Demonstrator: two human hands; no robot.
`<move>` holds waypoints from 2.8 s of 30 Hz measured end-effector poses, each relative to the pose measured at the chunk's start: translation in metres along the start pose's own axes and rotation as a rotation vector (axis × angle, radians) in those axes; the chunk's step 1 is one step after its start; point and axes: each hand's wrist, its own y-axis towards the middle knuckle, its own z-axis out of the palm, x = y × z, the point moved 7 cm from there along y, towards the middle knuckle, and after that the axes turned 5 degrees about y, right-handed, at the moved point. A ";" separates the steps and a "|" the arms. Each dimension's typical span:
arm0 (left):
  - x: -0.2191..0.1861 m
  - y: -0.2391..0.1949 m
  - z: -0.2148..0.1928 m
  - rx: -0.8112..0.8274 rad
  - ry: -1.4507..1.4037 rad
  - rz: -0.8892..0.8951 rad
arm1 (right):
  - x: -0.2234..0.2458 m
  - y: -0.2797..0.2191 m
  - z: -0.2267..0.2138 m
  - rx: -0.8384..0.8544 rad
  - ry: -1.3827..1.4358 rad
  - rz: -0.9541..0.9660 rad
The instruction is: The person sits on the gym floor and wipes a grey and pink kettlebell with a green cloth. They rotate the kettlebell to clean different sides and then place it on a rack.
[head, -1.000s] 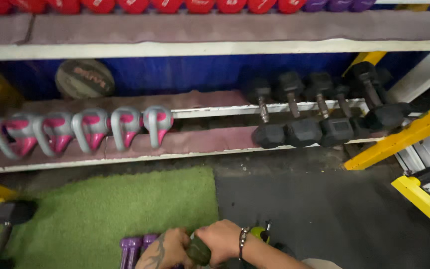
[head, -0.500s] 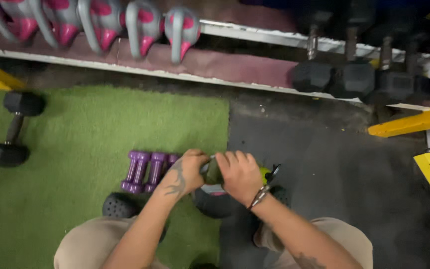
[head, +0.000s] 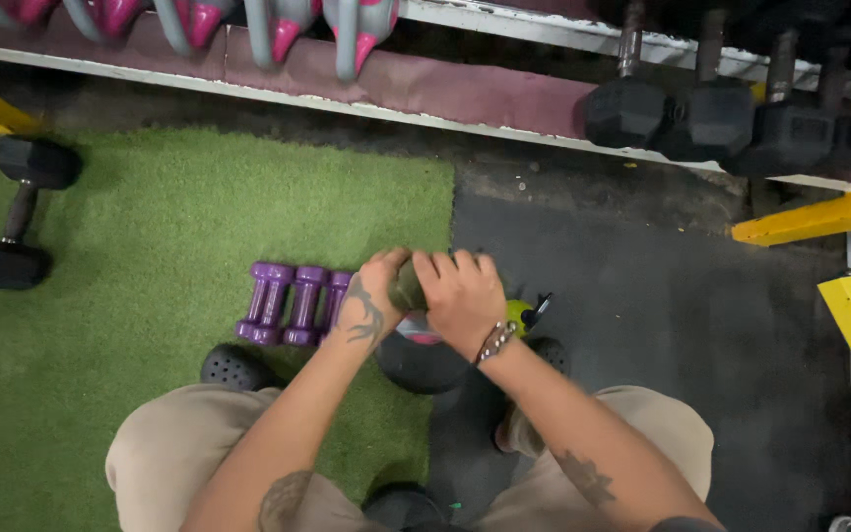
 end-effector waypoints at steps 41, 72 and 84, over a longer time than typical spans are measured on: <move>0.012 0.002 0.005 -0.069 0.009 -0.001 | -0.084 -0.011 -0.032 0.913 0.903 0.492; -0.017 -0.017 -0.018 0.054 0.354 -0.220 | -0.064 -0.097 0.067 0.505 1.088 0.803; -0.013 -0.021 -0.020 -0.033 0.219 -0.322 | 0.019 -0.108 0.071 0.204 0.166 -0.067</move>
